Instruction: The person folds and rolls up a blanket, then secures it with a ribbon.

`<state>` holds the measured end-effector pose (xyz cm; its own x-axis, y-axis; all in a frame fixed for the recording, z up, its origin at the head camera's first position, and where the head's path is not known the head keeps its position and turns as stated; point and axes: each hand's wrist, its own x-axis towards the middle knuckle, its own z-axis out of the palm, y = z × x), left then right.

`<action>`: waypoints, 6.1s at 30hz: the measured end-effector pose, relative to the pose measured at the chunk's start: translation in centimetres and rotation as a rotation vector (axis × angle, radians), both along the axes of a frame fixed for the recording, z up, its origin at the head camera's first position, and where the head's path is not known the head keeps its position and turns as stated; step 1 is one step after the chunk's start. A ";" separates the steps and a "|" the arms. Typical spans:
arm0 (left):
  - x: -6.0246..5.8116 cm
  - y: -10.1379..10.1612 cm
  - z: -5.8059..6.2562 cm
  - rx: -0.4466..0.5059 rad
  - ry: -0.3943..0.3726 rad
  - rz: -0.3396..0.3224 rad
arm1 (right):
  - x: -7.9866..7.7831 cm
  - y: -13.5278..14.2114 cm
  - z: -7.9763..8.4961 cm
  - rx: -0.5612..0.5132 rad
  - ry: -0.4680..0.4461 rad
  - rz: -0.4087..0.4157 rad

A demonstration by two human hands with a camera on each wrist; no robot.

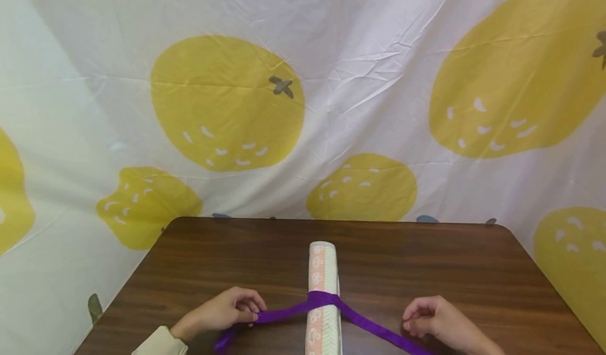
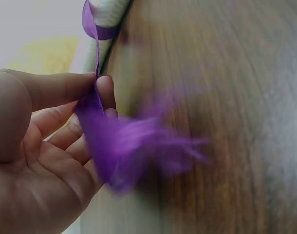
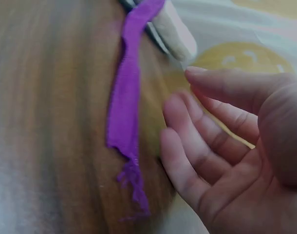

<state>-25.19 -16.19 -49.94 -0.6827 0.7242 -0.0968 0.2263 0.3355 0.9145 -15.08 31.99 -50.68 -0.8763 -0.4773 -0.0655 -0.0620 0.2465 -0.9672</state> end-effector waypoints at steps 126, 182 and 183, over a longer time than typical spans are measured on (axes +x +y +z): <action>0.2 12.9 1.2 -0.257 0.568 -0.081 | -5.7 -14.2 2.9 0.114 0.229 -0.022; 0.1 12.2 1.0 -0.160 0.611 -0.077 | -4.0 -16.5 3.0 0.280 0.694 -0.117; 0.1 12.2 1.0 -0.163 0.617 -0.077 | -3.8 -16.4 3.1 0.281 0.639 -0.147</action>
